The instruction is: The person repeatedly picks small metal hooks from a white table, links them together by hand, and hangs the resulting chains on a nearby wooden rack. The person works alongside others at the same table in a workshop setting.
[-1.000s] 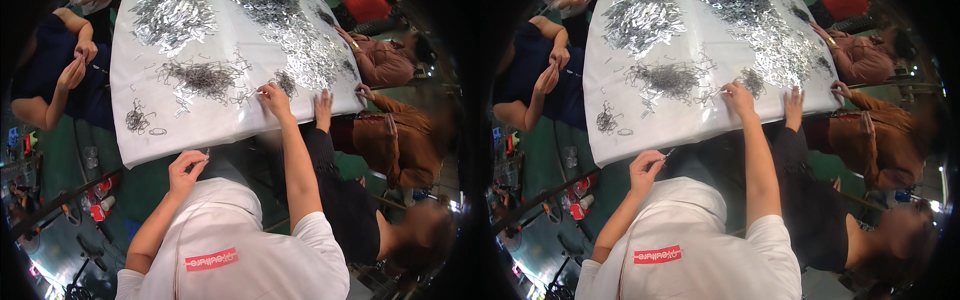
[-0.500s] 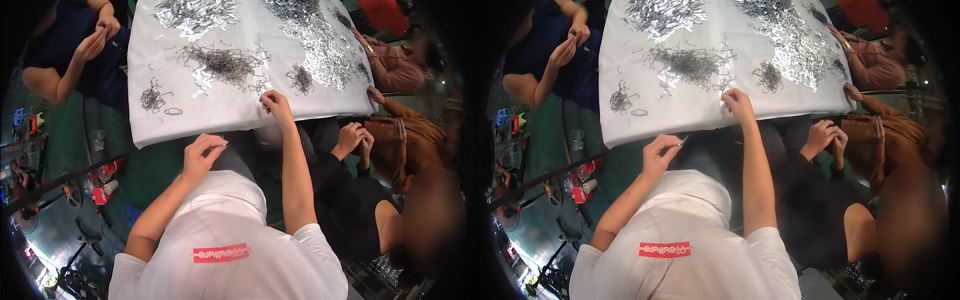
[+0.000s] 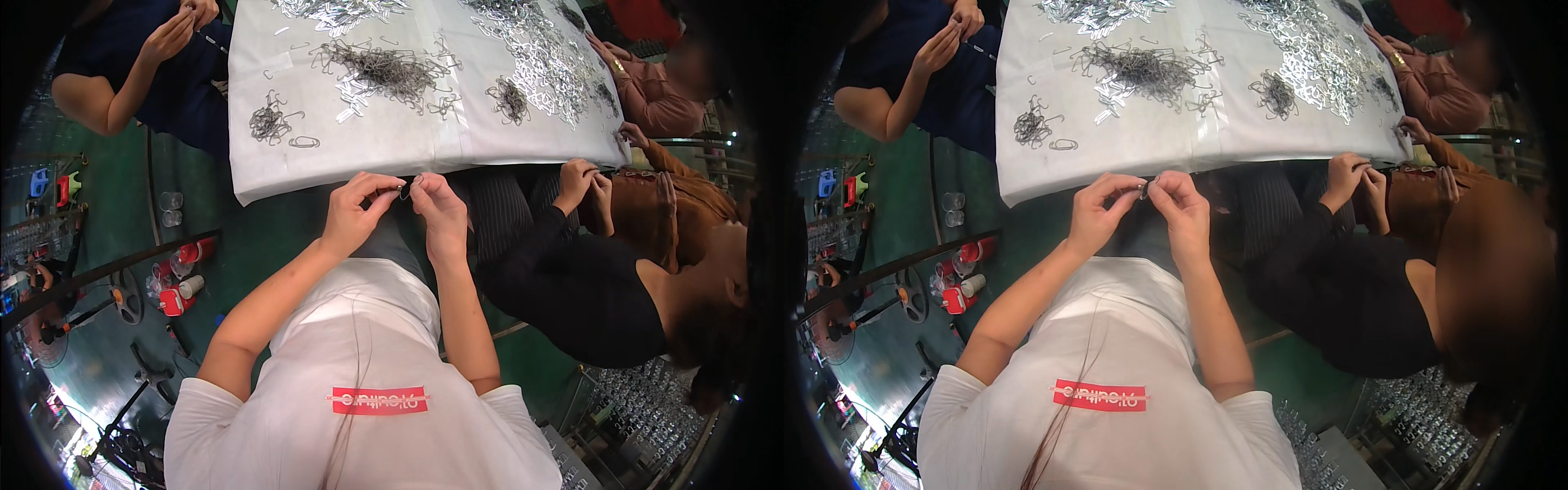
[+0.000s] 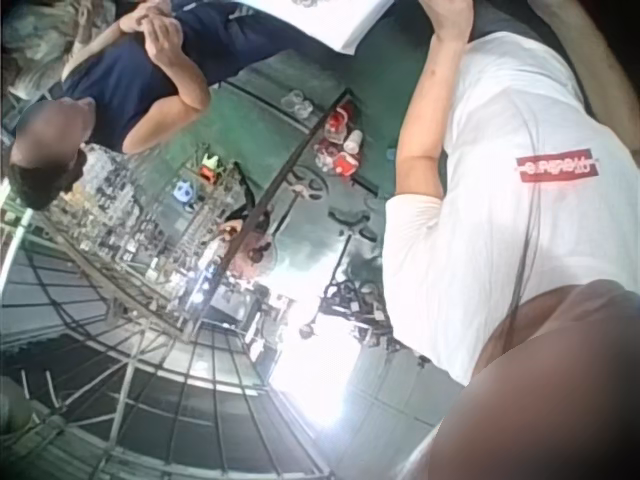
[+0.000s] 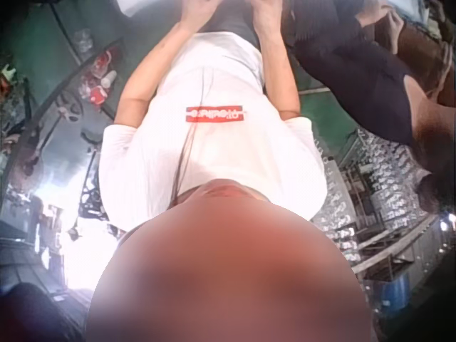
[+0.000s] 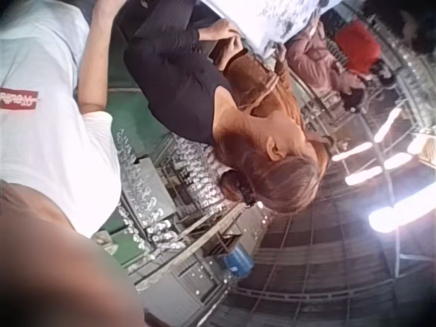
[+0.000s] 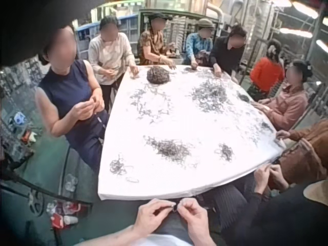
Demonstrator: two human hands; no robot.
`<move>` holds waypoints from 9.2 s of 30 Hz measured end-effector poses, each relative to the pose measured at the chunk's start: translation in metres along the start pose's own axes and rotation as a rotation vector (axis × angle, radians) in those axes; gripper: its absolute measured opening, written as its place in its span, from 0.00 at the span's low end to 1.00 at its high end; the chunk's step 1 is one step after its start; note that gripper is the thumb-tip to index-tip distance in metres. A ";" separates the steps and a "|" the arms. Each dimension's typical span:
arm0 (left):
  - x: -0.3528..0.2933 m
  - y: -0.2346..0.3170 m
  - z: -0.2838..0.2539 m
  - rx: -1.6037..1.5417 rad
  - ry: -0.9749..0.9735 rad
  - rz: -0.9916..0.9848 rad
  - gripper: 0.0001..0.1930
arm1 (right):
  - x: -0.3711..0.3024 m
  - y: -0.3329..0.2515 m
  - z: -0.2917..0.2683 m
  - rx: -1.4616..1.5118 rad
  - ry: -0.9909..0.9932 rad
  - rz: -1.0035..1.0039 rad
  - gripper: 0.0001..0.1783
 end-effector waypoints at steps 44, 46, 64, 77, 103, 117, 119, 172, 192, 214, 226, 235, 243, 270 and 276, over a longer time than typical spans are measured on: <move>0.044 -0.008 -0.024 -0.320 -0.038 -0.440 0.07 | 0.008 0.027 0.013 -0.447 0.096 -0.268 0.05; 0.036 0.003 -0.021 -0.314 -0.034 -0.412 0.07 | 0.007 0.027 0.014 -0.432 0.100 -0.276 0.05; 0.007 0.006 -0.010 -0.036 -0.013 -0.211 0.05 | 0.079 0.035 -0.055 -0.640 0.230 -0.230 0.09; 0.010 0.008 -0.001 -0.025 -0.028 -0.187 0.07 | 0.230 0.019 -0.099 -1.656 -0.006 -0.199 0.02; 0.003 0.011 -0.009 0.061 0.009 -0.012 0.08 | -0.001 -0.007 0.002 0.133 -0.104 0.220 0.05; 0.004 0.006 -0.009 -0.031 -0.006 -0.014 0.13 | 0.002 0.006 0.014 -0.208 0.022 -0.271 0.04; 0.007 -0.005 -0.015 0.029 -0.009 0.026 0.12 | 0.001 0.005 0.013 -0.195 0.001 -0.313 0.05; 0.015 -0.002 -0.028 -0.044 -0.122 -0.106 0.06 | 0.016 0.036 -0.009 -0.402 -0.082 -0.212 0.08; 0.007 -0.002 -0.020 0.100 -0.033 -0.052 0.08 | 0.206 0.016 -0.104 -1.279 -0.097 -0.079 0.06; 0.001 -0.001 -0.018 0.075 -0.028 -0.030 0.07 | -0.005 0.012 0.018 -0.029 0.076 0.020 0.04; 0.009 -0.019 -0.021 0.105 -0.009 0.101 0.08 | -0.002 0.019 0.022 -0.224 0.110 -0.357 0.06; 0.085 -0.106 -0.077 0.734 0.057 0.239 0.06 | -0.001 0.027 0.012 -0.180 0.034 -0.271 0.04; 0.111 -0.115 -0.073 1.087 -0.100 0.374 0.06 | 0.004 0.033 0.009 -0.246 -0.024 -0.251 0.06; 0.022 0.008 -0.020 -0.240 -0.020 -0.354 0.07 | 0.008 0.031 0.019 -0.455 0.090 -0.298 0.04; 0.016 0.004 -0.017 -0.045 -0.013 -0.109 0.07 | 0.016 0.031 -0.004 -0.589 0.055 -0.382 0.06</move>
Point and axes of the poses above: each hand's wrist, its own x-axis towards the middle knuckle, its own z-axis out of the palm, y = z × x, the point moved 1 cm from there along x, towards the middle knuckle, and after that the axes turned 6 degrees about -x, right-handed, at the moved point
